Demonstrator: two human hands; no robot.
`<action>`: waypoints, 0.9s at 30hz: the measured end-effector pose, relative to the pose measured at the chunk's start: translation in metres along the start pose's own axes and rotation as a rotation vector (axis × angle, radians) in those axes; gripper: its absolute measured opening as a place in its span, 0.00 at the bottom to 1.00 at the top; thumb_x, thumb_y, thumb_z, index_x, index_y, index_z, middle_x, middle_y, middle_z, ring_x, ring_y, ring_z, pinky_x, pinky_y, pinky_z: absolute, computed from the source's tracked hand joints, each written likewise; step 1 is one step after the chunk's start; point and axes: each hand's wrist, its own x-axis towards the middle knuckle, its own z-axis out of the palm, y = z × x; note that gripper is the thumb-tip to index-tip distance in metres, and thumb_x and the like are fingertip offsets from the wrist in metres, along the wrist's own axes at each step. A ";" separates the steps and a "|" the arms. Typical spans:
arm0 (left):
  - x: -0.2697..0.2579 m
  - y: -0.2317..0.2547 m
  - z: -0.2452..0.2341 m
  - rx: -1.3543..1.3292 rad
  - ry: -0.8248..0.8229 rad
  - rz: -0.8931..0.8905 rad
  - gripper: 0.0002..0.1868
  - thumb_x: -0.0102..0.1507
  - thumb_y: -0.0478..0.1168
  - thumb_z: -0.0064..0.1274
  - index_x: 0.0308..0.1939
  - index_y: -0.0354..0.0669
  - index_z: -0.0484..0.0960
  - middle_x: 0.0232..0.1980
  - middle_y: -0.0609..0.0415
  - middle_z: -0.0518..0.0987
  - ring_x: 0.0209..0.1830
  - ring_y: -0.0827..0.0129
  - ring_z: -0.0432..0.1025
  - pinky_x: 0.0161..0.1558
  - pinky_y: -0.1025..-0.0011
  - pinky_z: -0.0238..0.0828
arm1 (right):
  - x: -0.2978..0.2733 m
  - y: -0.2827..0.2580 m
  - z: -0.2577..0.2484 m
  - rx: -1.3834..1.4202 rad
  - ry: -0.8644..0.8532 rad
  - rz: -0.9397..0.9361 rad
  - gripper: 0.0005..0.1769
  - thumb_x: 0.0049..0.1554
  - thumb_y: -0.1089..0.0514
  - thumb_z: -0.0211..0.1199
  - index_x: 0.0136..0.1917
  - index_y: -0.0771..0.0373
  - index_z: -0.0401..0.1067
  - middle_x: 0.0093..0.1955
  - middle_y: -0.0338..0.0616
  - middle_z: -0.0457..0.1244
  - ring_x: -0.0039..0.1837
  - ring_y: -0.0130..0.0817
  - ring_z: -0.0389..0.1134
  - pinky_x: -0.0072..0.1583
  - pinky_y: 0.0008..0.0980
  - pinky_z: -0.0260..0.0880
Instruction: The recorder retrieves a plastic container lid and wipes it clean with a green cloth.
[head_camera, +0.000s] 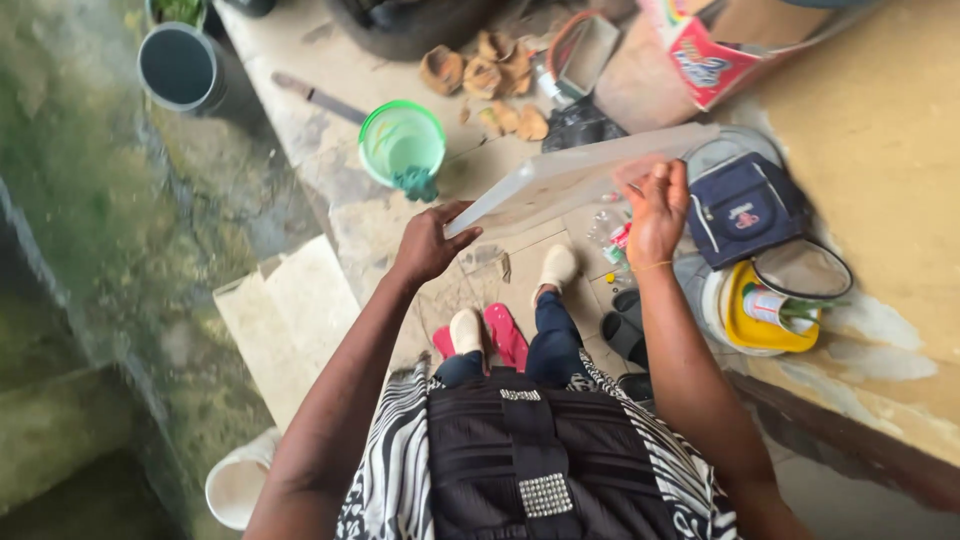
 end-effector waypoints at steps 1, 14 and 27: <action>-0.010 -0.008 -0.006 -0.006 0.011 -0.018 0.22 0.60 0.45 0.61 0.57 0.42 0.82 0.50 0.38 0.83 0.49 0.44 0.78 0.51 0.58 0.73 | -0.001 0.006 0.014 -0.002 -0.016 0.016 0.08 0.74 0.52 0.54 0.56 0.57 0.63 0.52 0.35 0.58 0.55 0.25 0.61 0.68 0.47 0.75; -0.055 -0.158 -0.027 -0.058 0.490 -0.739 0.24 0.68 0.58 0.53 0.49 0.40 0.87 0.40 0.41 0.84 0.41 0.54 0.78 0.45 0.60 0.71 | 0.046 0.135 0.057 -0.301 -0.447 0.779 0.21 0.60 0.55 0.64 0.65 0.63 0.68 0.61 0.48 0.65 0.62 0.37 0.69 0.58 0.42 0.76; -0.030 -0.247 -0.029 -0.848 1.072 -0.606 0.28 0.70 0.54 0.48 0.67 0.38 0.76 0.49 0.43 0.85 0.42 0.64 0.81 0.38 0.74 0.69 | 0.087 0.380 0.078 -0.662 -0.850 0.739 0.12 0.55 0.61 0.69 0.37 0.65 0.66 0.34 0.43 0.66 0.37 0.29 0.71 0.39 0.31 0.74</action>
